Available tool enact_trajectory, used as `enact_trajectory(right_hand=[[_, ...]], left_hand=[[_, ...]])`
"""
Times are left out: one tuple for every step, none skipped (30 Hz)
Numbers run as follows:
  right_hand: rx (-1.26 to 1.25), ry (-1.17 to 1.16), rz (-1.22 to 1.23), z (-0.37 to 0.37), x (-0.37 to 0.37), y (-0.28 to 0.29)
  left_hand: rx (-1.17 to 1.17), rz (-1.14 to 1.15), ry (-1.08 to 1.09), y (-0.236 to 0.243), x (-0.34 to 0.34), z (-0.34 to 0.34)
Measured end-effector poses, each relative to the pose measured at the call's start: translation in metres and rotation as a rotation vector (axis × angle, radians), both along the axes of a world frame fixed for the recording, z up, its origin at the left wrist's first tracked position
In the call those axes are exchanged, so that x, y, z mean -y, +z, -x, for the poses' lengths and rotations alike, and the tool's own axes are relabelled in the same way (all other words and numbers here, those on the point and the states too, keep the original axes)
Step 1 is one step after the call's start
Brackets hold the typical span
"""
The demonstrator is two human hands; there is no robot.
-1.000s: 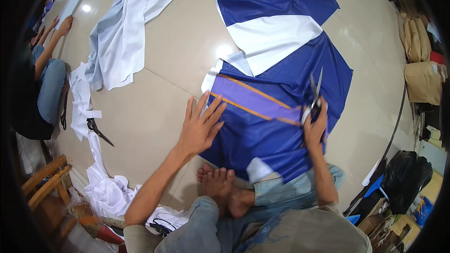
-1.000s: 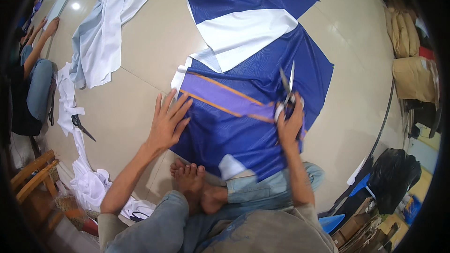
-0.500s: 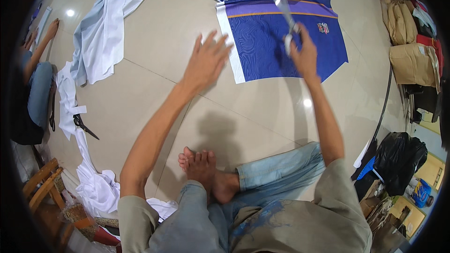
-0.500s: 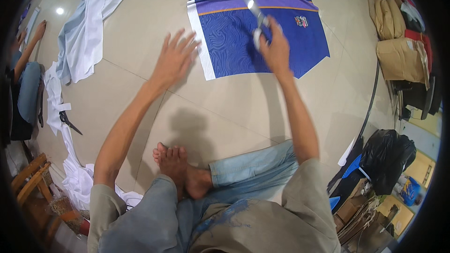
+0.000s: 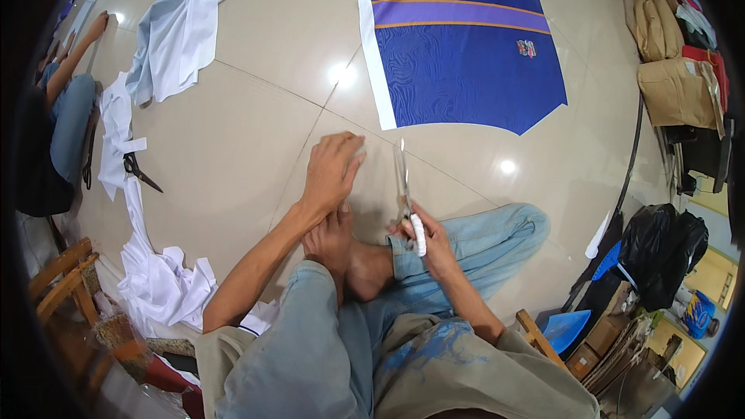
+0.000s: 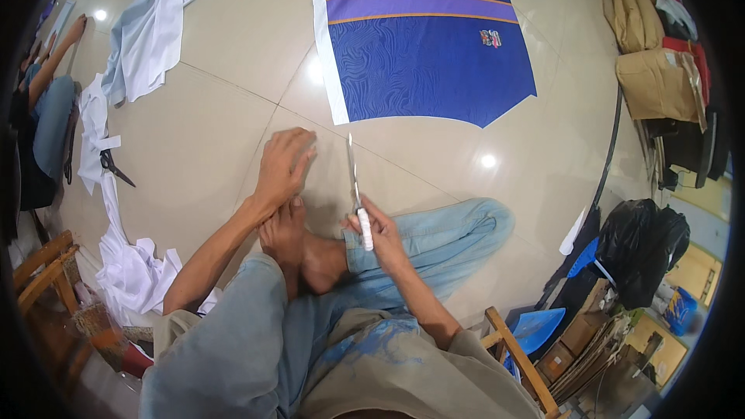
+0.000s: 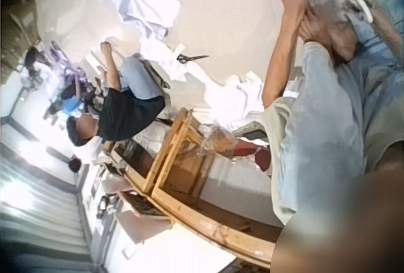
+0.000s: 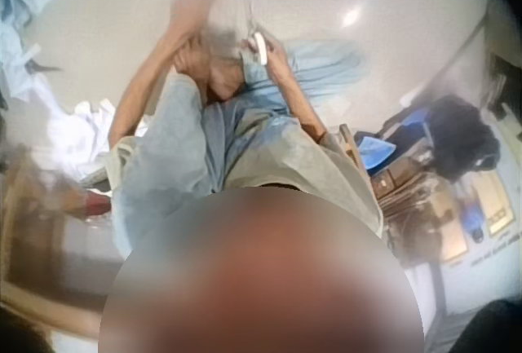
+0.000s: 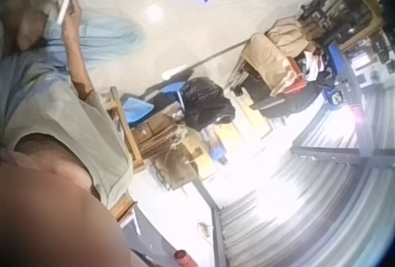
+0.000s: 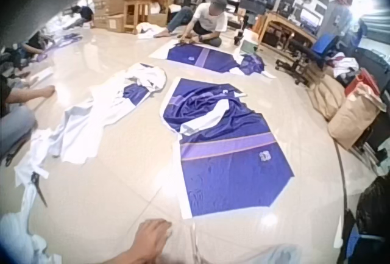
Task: The person sits on the floor and uses scissors to cut a white fabric sheet, following the outline of a blue sports jersey placed on top. They carefully trim the edges and then remove the excess fabric to reveal the cut shape.
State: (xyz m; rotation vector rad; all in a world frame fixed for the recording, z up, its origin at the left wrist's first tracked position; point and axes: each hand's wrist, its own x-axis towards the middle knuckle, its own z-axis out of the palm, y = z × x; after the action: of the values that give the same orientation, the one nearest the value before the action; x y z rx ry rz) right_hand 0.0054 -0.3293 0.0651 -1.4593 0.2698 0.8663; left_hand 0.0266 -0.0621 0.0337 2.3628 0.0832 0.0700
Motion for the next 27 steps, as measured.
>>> enact_trajectory(right_hand=[[-0.096,-0.064,-0.078,0.009,-0.001,0.004],[-0.192,-0.13,-0.156,0.014,-0.001,0.008],[-0.175,-0.236,-0.226,0.008,-0.005,0.011],[-0.211,-0.278,-0.301,-0.002,-0.004,0.01],[-0.246,-0.32,-0.377,-0.016,-0.001,0.007],[-0.281,-0.36,-0.448,-0.029,0.0,0.003],[-0.25,-0.32,-0.445,-0.039,-0.004,-0.002],[-0.22,-0.254,-0.411,-0.048,-0.009,-0.006],[-0.197,-0.195,-0.372,-0.054,-0.012,-0.012],[-0.176,-0.134,-0.335,-0.057,-0.017,-0.015],[-0.15,-0.122,-0.277,-0.059,-0.022,-0.017],[-0.141,-0.123,-0.277,-0.06,-0.023,-0.019],[-0.132,-0.123,-0.278,-0.06,-0.024,-0.021],[-0.123,-0.121,-0.279,-0.061,-0.024,-0.022],[-0.142,-0.136,-0.287,-0.06,-0.022,-0.023],[-0.158,-0.155,-0.295,-0.061,-0.019,-0.021],[-0.173,-0.173,-0.302,-0.062,-0.015,-0.021],[-0.178,-0.168,-0.306,-0.062,-0.014,-0.021],[-0.182,-0.163,-0.31,-0.062,-0.012,-0.021],[-0.186,-0.159,-0.314,-0.062,-0.011,-0.022],[-0.181,-0.156,-0.301,-0.063,-0.011,-0.022],[-0.176,-0.153,-0.287,-0.063,-0.011,-0.023],[-0.171,-0.151,-0.274,-0.063,-0.011,-0.024],[-0.158,-0.147,-0.262,-0.063,-0.014,-0.022],[-0.145,-0.144,-0.25,-0.063,-0.017,-0.02],[-0.132,-0.141,-0.239,-0.063,-0.018,-0.019],[-0.128,-0.139,-0.234,-0.063,-0.017,-0.021]], left_hand=[[-0.01,0.02,0.097,0.008,0.004,-0.006],[-0.02,0.04,0.194,0.012,0.01,-0.014],[-0.154,0.17,0.275,0.013,0.017,-0.023],[-0.286,0.296,0.349,0.016,0.024,-0.036],[-0.418,0.423,0.421,0.019,0.03,-0.046],[-0.382,0.389,0.439,0.015,0.035,-0.051],[-0.346,0.354,0.454,0.007,0.042,-0.055],[-0.309,0.319,0.47,-0.001,0.046,-0.059],[-0.304,0.297,0.473,-0.009,0.049,-0.063],[-0.3,0.271,0.478,-0.014,0.05,-0.066],[-0.296,0.246,0.486,-0.018,0.049,-0.067],[-0.305,0.301,0.479,-0.019,0.048,-0.067],[-0.314,0.357,0.474,-0.02,0.045,-0.066],[-0.322,0.413,0.47,-0.021,0.043,-0.065],[-0.3,0.359,0.44,-0.017,0.043,-0.062],[-0.276,0.305,0.406,-0.009,0.045,-0.059],[-0.252,0.253,0.372,-0.005,0.046,-0.056],[-0.161,0.19,0.336,-0.008,0.047,-0.051],[-0.07,0.128,0.299,-0.013,0.048,-0.047],[0.021,0.067,0.26,-0.017,0.049,-0.044],[0.035,0.046,0.241,-0.019,0.048,-0.044],[0.049,0.025,0.221,-0.022,0.048,-0.046],[0.064,0.004,0.201,-0.025,0.047,-0.047],[0.081,-0.006,0.196,-0.029,0.047,-0.048],[0.098,-0.016,0.191,-0.032,0.046,-0.048],[0.116,-0.026,0.186,-0.035,0.046,-0.048],[0.122,-0.035,0.183,-0.035,0.047,-0.049]])
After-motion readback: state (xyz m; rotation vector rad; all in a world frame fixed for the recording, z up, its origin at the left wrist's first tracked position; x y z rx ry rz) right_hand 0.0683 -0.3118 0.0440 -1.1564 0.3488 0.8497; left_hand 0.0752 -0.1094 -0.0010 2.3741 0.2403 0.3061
